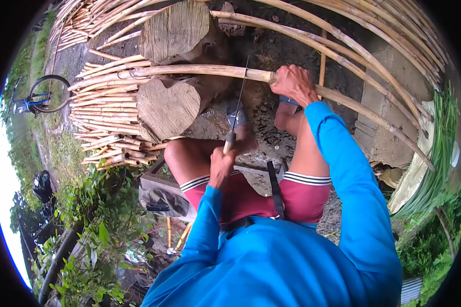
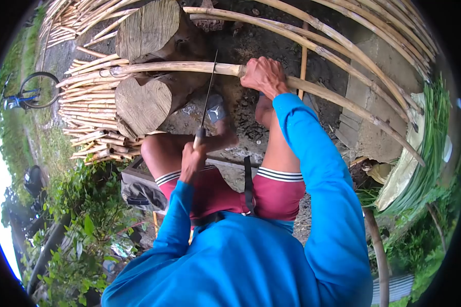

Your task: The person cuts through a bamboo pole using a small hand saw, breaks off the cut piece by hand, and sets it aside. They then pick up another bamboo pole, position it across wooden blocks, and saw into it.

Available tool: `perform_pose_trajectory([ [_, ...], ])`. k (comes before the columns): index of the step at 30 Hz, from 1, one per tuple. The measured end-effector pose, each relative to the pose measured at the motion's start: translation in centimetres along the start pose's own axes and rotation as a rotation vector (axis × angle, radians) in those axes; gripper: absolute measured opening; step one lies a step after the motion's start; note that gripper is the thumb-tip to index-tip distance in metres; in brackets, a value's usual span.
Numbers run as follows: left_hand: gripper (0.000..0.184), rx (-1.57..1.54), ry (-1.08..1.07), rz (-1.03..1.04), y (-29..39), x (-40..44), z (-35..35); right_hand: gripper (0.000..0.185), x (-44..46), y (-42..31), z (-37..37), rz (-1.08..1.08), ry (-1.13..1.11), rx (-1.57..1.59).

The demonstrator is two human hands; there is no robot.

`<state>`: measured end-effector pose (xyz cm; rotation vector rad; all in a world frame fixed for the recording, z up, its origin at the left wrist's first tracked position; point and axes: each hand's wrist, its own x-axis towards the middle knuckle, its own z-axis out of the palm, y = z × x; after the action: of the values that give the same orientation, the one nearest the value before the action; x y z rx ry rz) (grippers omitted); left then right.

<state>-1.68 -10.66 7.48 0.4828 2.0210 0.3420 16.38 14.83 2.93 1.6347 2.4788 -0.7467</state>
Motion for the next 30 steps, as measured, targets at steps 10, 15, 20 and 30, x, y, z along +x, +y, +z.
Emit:
perform_pose_trajectory([
  [10,0.037,0.004,-0.039,0.072,-3.8,-1.7,-1.2,0.03,0.3,0.2,-0.3,-0.021,0.016,-0.008],
  [15,0.033,-0.243,-0.145,0.017,6.5,8.1,1.9,0.027,-0.2,-0.8,-0.7,-0.005,0.011,0.006],
  [20,0.02,-0.034,-0.101,0.455,3.3,6.7,1.5,0.027,-1.1,-1.4,-0.4,0.0,-0.043,0.03],
  [30,0.031,0.016,-0.092,0.042,5.3,8.0,1.8,0.029,0.2,0.0,0.6,-0.045,-0.006,0.037],
])
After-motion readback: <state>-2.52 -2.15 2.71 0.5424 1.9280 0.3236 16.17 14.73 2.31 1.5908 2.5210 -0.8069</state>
